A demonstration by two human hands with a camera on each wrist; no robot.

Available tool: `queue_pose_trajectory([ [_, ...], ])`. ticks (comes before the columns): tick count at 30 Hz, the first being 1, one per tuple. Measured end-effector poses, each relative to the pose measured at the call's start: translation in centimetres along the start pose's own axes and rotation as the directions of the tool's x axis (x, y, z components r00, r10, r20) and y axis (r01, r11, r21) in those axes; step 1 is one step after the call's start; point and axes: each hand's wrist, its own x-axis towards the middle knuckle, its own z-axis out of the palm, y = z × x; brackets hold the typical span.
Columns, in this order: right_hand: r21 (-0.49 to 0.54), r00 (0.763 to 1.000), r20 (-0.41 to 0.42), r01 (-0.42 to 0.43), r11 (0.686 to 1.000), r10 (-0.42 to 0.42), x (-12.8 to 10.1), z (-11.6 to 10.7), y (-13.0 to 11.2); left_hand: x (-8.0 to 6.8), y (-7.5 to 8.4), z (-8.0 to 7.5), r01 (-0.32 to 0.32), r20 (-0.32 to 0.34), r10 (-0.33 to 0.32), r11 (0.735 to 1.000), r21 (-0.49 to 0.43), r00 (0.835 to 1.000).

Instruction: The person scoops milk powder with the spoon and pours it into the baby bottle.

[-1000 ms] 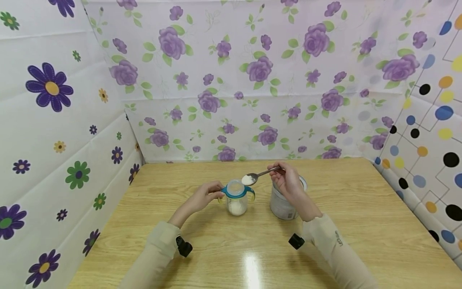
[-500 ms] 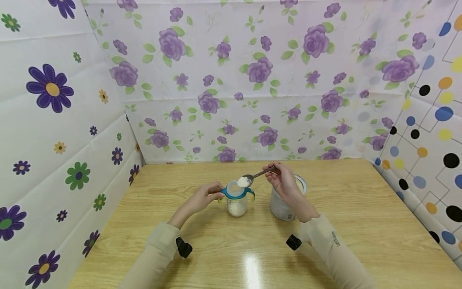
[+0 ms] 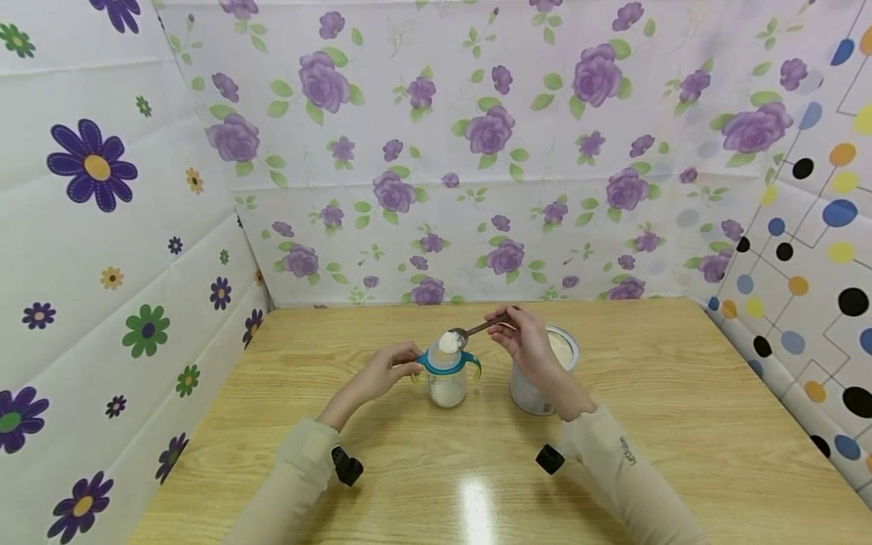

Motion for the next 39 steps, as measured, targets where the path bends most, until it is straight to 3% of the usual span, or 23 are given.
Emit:
queue_pose_trajectory([
  [7, -0.046, 0.995, 0.091, 0.052, 0.998, -0.048, -0.1, 0.4, 0.4, 0.0, 0.1, -0.1, -0.006, 0.002, 0.006, 1.0, 0.003, 1.0],
  [11, -0.13, 0.985, 0.149, 0.102, 0.986, -0.083, -0.3, 0.6, 0.6, 0.0, 0.0, 0.0, -0.011, -0.002, 0.011, 1.0, 0.003, 1.0],
  [21, -0.356, 0.93, 0.329, 0.282, 0.891, -0.162, -0.7, 1.0, 1.1, 0.0, 0.0, 0.0, -0.015, -0.004, 0.015, 1.0, 0.003, 1.0],
  [28, -0.37, 0.885, 0.421, 0.368, 0.853, -0.199, -1.0, 1.1, 1.2, 0.0, 0.0, 0.0, -0.022, -0.006, 0.022, 1.0, 0.004, 1.0],
  [39, -0.413, 0.869, 0.457, 0.396, 0.82, -0.189, -1.2, 1.3, 1.3, 0.0, -0.2, 0.1, -0.027, -0.015, 0.027, 1.0, 0.004, 1.0],
])
